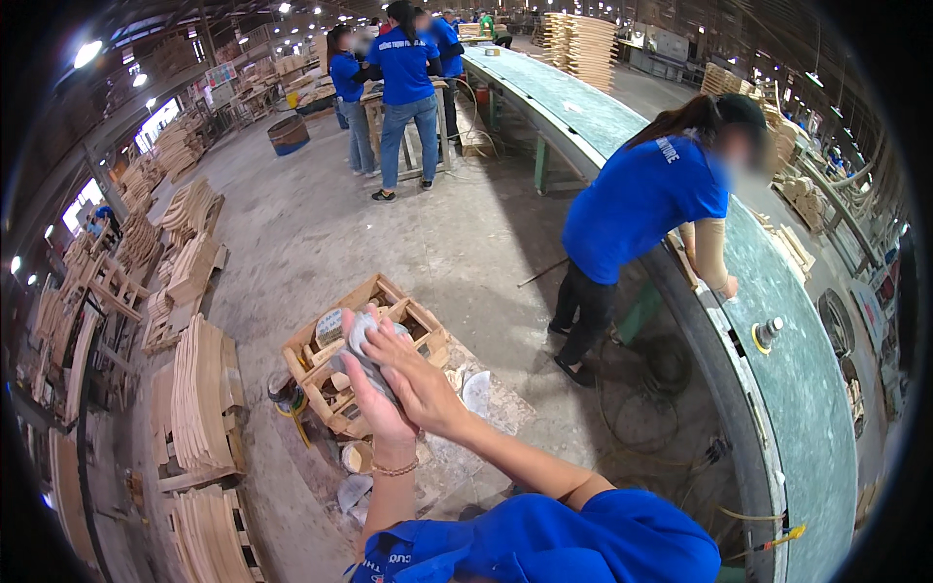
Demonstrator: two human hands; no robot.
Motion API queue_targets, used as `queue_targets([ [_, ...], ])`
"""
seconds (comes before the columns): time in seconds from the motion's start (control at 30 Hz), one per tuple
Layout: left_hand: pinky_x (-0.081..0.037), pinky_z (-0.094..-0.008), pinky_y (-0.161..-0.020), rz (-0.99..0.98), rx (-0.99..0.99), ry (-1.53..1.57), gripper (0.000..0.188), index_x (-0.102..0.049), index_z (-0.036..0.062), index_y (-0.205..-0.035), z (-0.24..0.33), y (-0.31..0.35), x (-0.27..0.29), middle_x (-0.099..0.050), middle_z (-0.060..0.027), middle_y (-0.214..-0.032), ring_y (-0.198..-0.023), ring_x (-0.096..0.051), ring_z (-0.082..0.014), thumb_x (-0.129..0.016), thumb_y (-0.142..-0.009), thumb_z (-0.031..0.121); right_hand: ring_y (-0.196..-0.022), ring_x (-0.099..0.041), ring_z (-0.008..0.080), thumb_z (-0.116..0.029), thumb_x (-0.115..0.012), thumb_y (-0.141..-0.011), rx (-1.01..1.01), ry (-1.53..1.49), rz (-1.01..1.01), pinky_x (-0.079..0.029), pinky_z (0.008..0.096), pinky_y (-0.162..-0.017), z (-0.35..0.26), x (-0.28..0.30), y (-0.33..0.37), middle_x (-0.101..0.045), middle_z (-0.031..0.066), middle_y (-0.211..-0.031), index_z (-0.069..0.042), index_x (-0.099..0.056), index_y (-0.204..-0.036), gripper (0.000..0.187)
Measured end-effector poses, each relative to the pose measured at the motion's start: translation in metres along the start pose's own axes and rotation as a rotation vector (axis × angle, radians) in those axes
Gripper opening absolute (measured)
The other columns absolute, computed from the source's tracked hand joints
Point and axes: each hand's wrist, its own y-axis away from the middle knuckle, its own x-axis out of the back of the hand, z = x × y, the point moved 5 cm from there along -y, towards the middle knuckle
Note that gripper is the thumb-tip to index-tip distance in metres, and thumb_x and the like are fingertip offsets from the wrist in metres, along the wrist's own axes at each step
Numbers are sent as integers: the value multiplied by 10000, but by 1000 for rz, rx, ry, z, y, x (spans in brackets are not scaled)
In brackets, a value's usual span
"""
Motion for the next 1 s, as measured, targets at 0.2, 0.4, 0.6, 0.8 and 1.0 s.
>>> queue_targets([
  [0.2, -87, -421, -1171, -11, -159, -175, 698, -86, 118, -1519, 32, -18, 2, -172, -110, -1560, -1442, -142, -273, -257, -993, 543, -1406, -276, 304, -192, -388, -990, 6, -102, -176, -208, 409, -1147, -9, -12, 12, -359, 152, -1485, -20, -452, -1375, 426],
  [0.4, -210, -383, -1153, 30, 13, 86, 626, -209, 77, -1488, 2, -7, 6, -258, -104, -1530, -1400, -267, -237, -289, -1013, 476, -1406, -268, 328, -204, -386, -989, -6, -26, -153, -177, 441, -1149, -4, -5, -25, -358, 167, -1481, -23, -447, -1380, 434],
  [0.6, -232, -397, -1147, 17, 58, 207, 593, -228, 133, -1488, 0, -12, 10, -310, -121, -1504, -1384, -303, -260, -300, -1010, 476, -1409, -246, 358, -214, -366, -983, 19, 150, -129, -158, 471, -1144, 17, -12, -12, -375, 182, -1465, -25, -457, -1374, 444],
  [0.8, -258, -417, -1141, 110, -13, 112, 572, -259, 132, -1479, 25, -26, 62, -319, -142, -1491, -1357, -342, -273, -249, -1016, 468, -1396, -272, 362, -208, -372, -987, -35, 100, -252, -174, 501, -1133, 8, -52, 26, -391, 186, -1452, -21, -474, -1353, 423],
  [1.0, -309, -417, -1119, 203, 260, 311, 539, -348, 130, -1429, -20, -9, 59, -380, -99, -1460, -1332, -383, -247, -314, -1010, 468, -1377, -311, 364, -199, -397, -964, 42, 311, -135, -182, 526, -1123, 52, -35, -15, -437, 150, -1431, -44, -524, -1313, 402],
])
